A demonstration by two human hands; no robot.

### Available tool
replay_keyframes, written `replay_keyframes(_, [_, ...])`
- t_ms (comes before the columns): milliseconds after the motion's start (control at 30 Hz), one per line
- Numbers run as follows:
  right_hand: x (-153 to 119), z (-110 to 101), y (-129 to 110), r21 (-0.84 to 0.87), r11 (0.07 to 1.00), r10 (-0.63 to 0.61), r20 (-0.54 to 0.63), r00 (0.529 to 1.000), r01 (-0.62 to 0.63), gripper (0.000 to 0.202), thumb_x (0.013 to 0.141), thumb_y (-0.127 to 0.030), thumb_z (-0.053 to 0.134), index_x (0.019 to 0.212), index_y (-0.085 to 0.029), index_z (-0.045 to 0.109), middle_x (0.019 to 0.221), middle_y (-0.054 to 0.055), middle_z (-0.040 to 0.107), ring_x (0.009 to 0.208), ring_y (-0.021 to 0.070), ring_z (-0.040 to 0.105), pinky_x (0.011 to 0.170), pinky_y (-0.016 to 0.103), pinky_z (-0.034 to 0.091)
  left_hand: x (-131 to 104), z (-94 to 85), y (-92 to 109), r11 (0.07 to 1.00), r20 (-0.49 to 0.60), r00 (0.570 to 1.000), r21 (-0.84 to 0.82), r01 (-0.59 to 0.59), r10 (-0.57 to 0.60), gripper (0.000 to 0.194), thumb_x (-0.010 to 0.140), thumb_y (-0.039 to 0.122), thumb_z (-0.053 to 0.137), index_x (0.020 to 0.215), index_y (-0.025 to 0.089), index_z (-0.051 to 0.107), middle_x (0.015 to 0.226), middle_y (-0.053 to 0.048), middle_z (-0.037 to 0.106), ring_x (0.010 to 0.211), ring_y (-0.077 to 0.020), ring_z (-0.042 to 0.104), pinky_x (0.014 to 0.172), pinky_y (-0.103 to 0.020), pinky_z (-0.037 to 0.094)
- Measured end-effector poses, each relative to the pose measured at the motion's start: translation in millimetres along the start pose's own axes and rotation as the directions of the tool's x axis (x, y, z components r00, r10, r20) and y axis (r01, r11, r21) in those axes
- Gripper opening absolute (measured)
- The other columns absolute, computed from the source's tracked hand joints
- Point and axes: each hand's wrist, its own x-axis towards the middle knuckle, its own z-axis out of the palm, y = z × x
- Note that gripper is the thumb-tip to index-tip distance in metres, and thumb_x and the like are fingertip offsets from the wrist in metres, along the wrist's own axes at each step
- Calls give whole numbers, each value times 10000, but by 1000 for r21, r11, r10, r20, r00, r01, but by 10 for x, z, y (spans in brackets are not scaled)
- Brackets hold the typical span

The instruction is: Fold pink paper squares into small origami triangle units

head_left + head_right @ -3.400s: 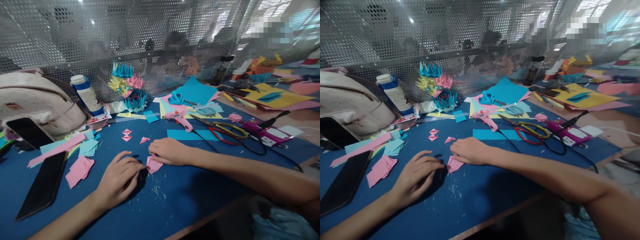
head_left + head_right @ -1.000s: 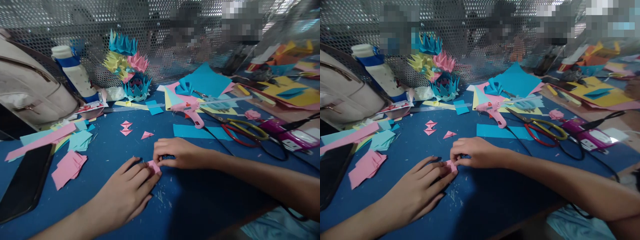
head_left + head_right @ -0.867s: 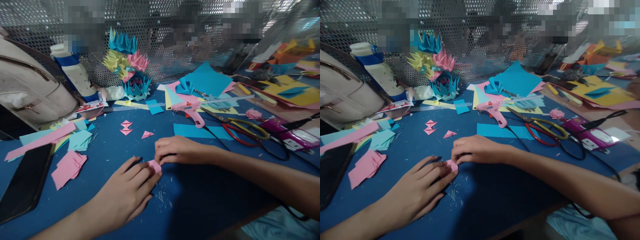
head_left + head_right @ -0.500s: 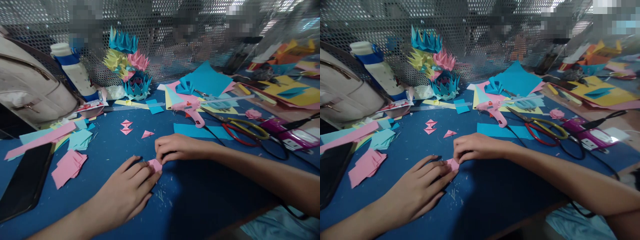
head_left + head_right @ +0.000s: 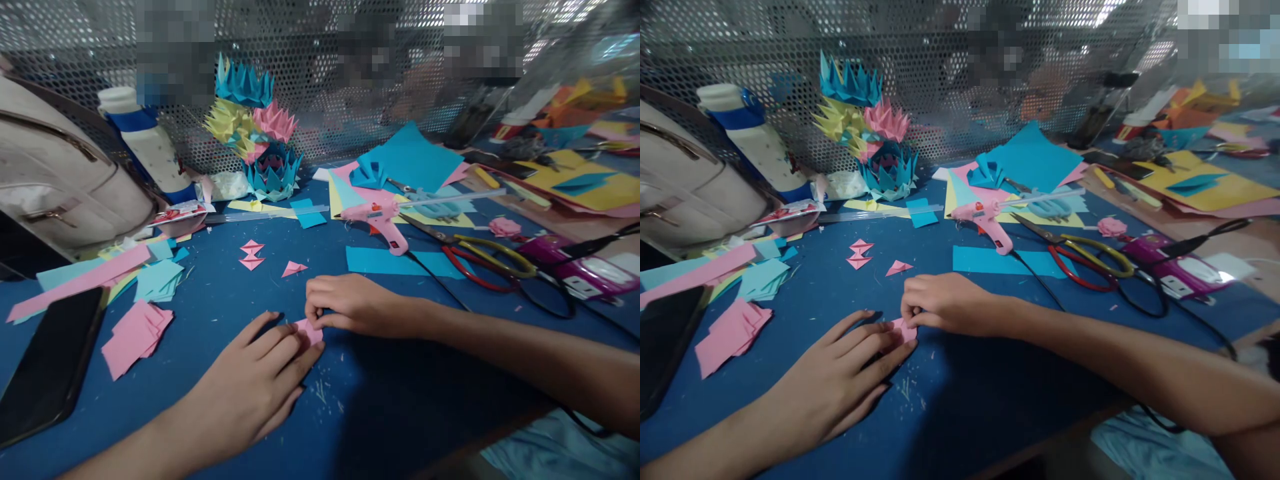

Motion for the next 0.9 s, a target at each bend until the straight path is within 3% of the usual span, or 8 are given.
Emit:
replay_keyframes(133, [-11,-122,71,148,988,-69,117,991,52,180,990,-341,572,998,-198,679,982,29,626,966,148,577,794,234,400,-16,1,-1,1000,3,1000,-20,5,-5,422,1050,273,367,1445,161,467,1269,-67,607,1197,-246,524,1127,-474,296])
replay_keyframes(267, [-3,-157,112,197,978,-85,108,990,62,208,975,-369,593,990,-186,692,964,26,619,935,137,577,793,227,405,-18,1,6,1000,6,1000,-21,7,-7,419,1048,270,373,1439,154,473,1260,-73,608,1187,-249,529,1114,-489,330])
replay_keyframes(433, [13,-103,18,115,993,16,73,997,-25,145,970,-290,600,915,-184,681,911,13,618,885,143,578,736,230,385,-11,-5,8,1000,-2,1000,-9,-4,4,434,1037,255,386,1445,130,462,1238,-88,614,1170,-254,543,1104,-485,354])
replay_keyframes(600, [17,-39,-75,43,995,91,39,995,-93,109,959,-267,610,900,-195,667,895,1,621,875,148,568,709,241,368,-19,5,5,1000,17,1000,-21,0,0,443,1045,266,367,1463,139,442,1267,-79,605,1202,-253,526,1135,-484,293])
replay_keyframes(900, [-5,91,-84,-93,995,37,-51,998,-42,106,963,-239,606,882,-183,643,930,17,628,856,156,543,714,263,362,-29,13,4,1000,15,1000,2,8,-8,448,1046,289,383,1464,137,435,1298,-90,592,1208,-259,524,1124,-490,311])
